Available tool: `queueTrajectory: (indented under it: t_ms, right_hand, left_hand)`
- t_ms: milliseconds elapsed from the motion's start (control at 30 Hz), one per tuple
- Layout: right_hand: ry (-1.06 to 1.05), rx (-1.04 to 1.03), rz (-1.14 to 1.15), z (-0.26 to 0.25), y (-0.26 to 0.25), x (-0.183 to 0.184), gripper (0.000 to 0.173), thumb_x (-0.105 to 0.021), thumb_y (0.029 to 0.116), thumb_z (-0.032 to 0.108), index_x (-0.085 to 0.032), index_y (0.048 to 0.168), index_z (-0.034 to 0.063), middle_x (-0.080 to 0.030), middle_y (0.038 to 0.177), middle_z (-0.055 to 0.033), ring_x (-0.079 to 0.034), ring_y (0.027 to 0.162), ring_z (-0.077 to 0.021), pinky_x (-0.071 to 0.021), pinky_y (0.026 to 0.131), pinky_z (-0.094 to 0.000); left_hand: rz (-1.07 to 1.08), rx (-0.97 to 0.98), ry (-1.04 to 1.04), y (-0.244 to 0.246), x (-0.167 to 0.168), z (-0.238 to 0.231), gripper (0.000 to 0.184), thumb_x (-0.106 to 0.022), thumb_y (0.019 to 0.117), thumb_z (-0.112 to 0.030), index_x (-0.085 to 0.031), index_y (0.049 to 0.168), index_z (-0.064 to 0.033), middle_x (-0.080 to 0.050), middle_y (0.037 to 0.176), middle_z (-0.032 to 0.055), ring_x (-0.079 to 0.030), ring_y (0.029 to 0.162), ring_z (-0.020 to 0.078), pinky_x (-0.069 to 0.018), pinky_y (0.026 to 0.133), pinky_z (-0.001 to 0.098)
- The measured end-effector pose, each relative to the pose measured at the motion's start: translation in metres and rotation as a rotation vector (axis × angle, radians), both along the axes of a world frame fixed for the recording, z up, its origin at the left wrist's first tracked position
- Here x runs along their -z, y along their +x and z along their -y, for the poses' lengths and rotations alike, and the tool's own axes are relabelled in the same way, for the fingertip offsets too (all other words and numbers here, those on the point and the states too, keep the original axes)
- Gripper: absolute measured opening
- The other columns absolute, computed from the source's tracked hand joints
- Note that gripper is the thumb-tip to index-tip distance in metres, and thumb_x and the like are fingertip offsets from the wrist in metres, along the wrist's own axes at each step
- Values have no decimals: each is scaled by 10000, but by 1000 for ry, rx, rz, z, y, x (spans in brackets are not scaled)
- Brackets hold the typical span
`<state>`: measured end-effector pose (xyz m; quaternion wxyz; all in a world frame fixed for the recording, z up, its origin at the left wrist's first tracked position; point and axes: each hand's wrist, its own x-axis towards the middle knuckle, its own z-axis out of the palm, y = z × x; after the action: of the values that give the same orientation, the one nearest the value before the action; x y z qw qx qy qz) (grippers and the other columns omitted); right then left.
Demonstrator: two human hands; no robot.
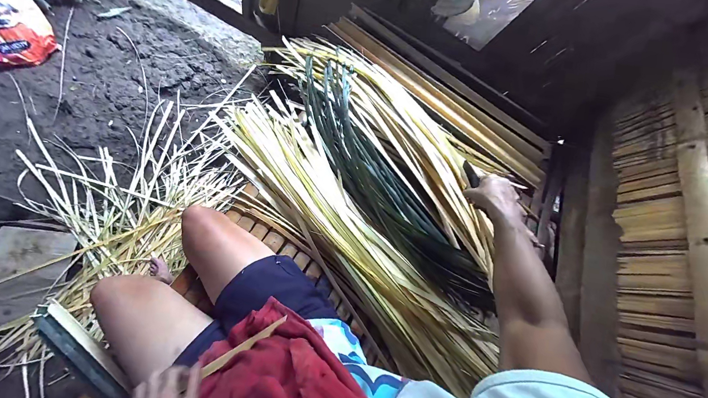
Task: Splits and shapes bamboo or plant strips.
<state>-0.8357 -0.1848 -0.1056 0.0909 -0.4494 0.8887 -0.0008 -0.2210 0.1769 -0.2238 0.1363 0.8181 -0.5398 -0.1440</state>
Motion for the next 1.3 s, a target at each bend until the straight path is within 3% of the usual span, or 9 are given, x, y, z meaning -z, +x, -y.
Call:
queueTrajectory:
  t_ms: [100, 267, 367, 567, 700, 800, 967, 1167, 1300]
  right_hand:
    - [-113, 31, 238, 2, 10, -1, 416, -773, 906, 300, -675, 1096, -57, -684, 1009, -301, -671, 898, -474, -495, 815, -702]
    - [-295, 91, 383, 8, 47, -44, 428, -676, 994, 303, -648, 1221, -58, -677, 1117, -283, -672, 989, -414, -503, 916, -619]
    - [-165, 93, 181, 4, 42, -43, 421, -677, 985, 310, -673, 1211, -44, -651, 1197, -335, -613, 1142, -517, -433, 960, -716]
    - [-59, 91, 38, -18, 23, -19, 606, -829, 863, 337, -626, 1267, -67, -574, 1298, -384, -508, 1260, -576, -366, 1003, -760]
    - [-75, -156, 156, -34, 48, -9, 500, -705, 939, 363, -599, 1328, 66, -645, 1173, -325, -630, 1020, -556, -455, 814, -789]
    - [-19, -455, 391, -35, 131, -12, 391, -575, 1019, 335, -605, 1261, 30, -655, 1070, -302, -649, 894, -495, -478, 773, -733]
    - [102, -712, 1028, -86, 303, -31, 256, -497, 1073, 212, -545, 1274, 62, -665, 933, -37, -656, 681, -88, -601, 660, -310]
    - [286, -737, 1775, -154, 391, -16, 244, -444, 1071, 148, -561, 1275, 81, -654, 793, -79, -587, 524, -133, -519, 451, -255]
    - [157, -799, 1821, -168, 406, -26, 219, -421, 1073, 151, -576, 1191, 52, -635, 778, -97, -591, 533, -157, -528, 456, -267]
  left_hand:
    - [-330, 384, -241, -25, 21, 41, 344, -694, 931, -252, -727, 1186, -24, -718, 1135, 188, -700, 1016, 375, -554, 888, 554]
    - [-572, 609, -123, -35, 26, 76, 260, -674, 957, -265, -780, 1111, -85, -760, 996, 78, -750, 877, 221, -621, 791, 453]
    - [-439, 554, 61, -28, -4, 85, 287, -645, 1001, -329, -756, 1189, -142, -761, 1054, 61, -749, 890, 235, -611, 786, 507]
    - [-70, 77, 175, -4, -67, 69, 371, -514, 1079, -259, -637, 1372, -68, -703, 1149, 259, -703, 983, 480, -532, 784, 687]
    - [-371, -36, 72, -7, -74, 51, 352, -540, 1065, -298, -666, 1295, -64, -739, 1092, 134, -724, 952, 260, -575, 877, 504]
    - [-646, -96, -108, -22, -84, 53, 250, -579, 1042, -183, -656, 1184, 8, -690, 1022, 113, -678, 874, 144, -583, 807, 335]
    - [-919, -66, -170, -32, -108, 63, 313, -489, 1063, -136, -561, 1366, -101, -647, 875, 57, -585, 615, 110, -531, 563, 264]
    - [-1099, -10, -296, -38, -132, 91, 325, -444, 1038, -140, -627, 1306, -154, -579, 902, 2, -453, 539, 42, -410, 464, 167]
    - [-1245, -76, -408, -48, -148, 112, 173, -575, 1054, -251, -654, 1187, -173, -562, 826, -19, -419, 503, 19, -375, 425, 134]
